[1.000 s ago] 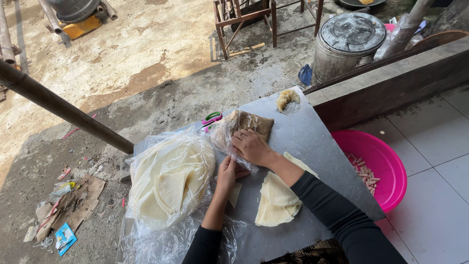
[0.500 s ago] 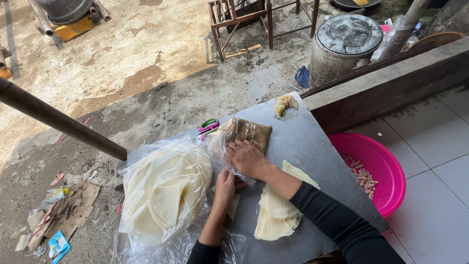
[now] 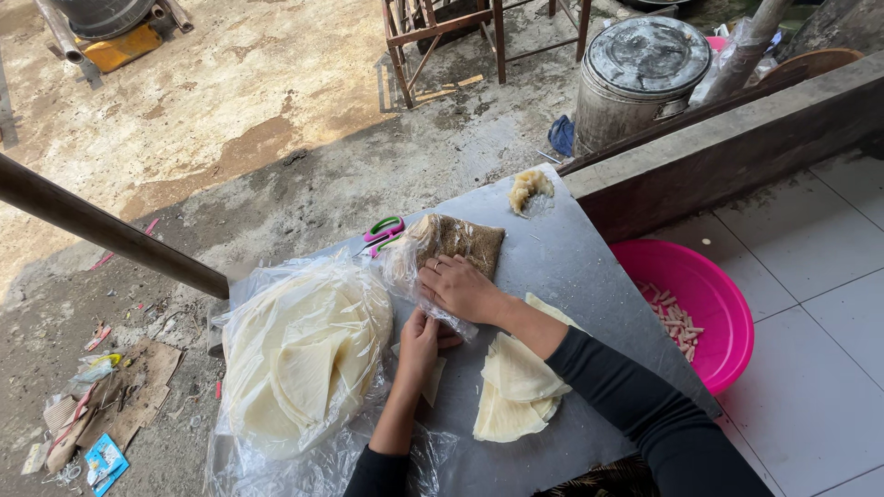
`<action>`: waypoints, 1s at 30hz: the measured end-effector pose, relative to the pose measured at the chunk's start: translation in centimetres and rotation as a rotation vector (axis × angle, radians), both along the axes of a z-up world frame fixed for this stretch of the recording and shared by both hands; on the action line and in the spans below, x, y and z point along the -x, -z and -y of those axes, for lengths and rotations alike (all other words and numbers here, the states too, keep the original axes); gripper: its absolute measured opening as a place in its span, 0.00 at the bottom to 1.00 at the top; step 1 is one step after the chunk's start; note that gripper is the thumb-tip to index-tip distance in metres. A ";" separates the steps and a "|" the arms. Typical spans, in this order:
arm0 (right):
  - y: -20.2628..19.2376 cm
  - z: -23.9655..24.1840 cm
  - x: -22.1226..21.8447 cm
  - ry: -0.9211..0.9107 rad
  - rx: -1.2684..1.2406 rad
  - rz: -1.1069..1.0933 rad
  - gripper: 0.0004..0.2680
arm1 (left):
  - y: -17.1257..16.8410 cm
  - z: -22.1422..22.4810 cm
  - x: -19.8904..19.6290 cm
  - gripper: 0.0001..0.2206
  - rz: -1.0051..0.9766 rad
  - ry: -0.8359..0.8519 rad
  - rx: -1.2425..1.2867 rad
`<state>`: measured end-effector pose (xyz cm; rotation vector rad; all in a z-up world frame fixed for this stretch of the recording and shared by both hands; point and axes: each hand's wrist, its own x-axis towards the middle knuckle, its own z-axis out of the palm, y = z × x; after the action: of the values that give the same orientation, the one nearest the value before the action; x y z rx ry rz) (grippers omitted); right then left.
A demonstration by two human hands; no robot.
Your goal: The person cuts circular dough wrappers into quarters using scissors and then manually folds the pieces around a small amount of filling from a plastic bag to create triangular pastries.
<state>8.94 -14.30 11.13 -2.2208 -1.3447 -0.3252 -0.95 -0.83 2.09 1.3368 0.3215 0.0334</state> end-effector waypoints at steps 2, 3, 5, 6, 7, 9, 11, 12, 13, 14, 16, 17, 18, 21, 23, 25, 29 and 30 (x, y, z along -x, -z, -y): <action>-1.1 0.4 -0.1 0.008 -0.052 -0.163 0.09 | 0.1 -0.1 0.0 0.12 0.015 0.013 -0.006; -1.9 0.7 -0.1 0.019 -0.115 -0.280 0.09 | 0.1 -0.1 0.0 0.11 0.019 0.021 -0.015; -3.9 1.2 0.2 0.064 -0.194 -0.402 0.11 | -0.1 -0.1 0.0 0.12 0.030 0.036 -0.031; -4.9 1.6 0.6 0.098 -0.211 -0.408 0.12 | -0.3 0.0 0.0 0.12 0.019 0.030 -0.033; -5.9 2.0 1.0 0.130 -0.225 -0.414 0.14 | -0.6 0.1 0.1 0.12 0.008 0.022 -0.033; -7.5 2.6 2.0 0.046 -0.291 -0.177 0.21 | -1.3 0.5 0.2 0.10 0.003 0.014 -0.046; -8.4 2.7 2.7 0.002 -0.297 -0.038 0.25 | -2.4 0.9 0.2 0.07 0.010 0.011 -0.073; -8.6 2.9 2.8 0.003 -0.273 -0.015 0.25 | -3.0 1.2 0.2 0.06 0.037 -0.001 -0.078; -8.5 3.0 2.8 0.005 -0.252 0.004 0.26 | -3.6 1.4 0.5 0.07 0.061 -0.012 -0.086; -8.3 3.1 2.5 0.083 -0.205 -0.062 0.25 | -4.2 1.6 0.6 0.09 0.084 -0.024 -0.093; -8.0 3.8 1.3 0.240 -0.108 -0.189 0.24 | -5.6 2.3 1.3 0.06 0.093 -0.059 -0.094; -7.9 4.3 0.6 0.323 -0.015 -0.219 0.22 | -6.3 2.5 1.8 0.07 0.099 -0.077 -0.094; -7.8 4.9 -0.2 0.406 0.079 -0.248 0.21 | -7.0 2.5 2.1 0.08 0.110 -0.064 -0.204; -7.9 6.3 -1.7 0.534 0.286 -0.214 0.23 | -8.7 2.9 2.7 0.10 0.124 -0.053 -0.438; -8.6 6.6 -1.6 0.513 0.304 -0.161 0.28 | -9.7 3.3 3.0 0.10 0.109 -0.071 -0.469; -10.0 6.8 -0.9 0.424 0.228 -0.117 0.36 | -10.5 3.6 3.5 0.14 0.265 -0.163 -0.659; -13.5 8.5 1.1 0.246 0.034 -0.010 0.33 | -11.6 4.4 4.6 0.16 0.412 -0.265 -0.774; -14.3 9.2 1.4 0.241 0.033 -0.017 0.29 | -11.8 4.7 4.9 0.15 0.402 -0.189 -0.815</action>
<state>7.52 -23.55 25.47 -2.4122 -1.0819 -0.3707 -5.87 -5.54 13.89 2.0503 0.0812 0.6404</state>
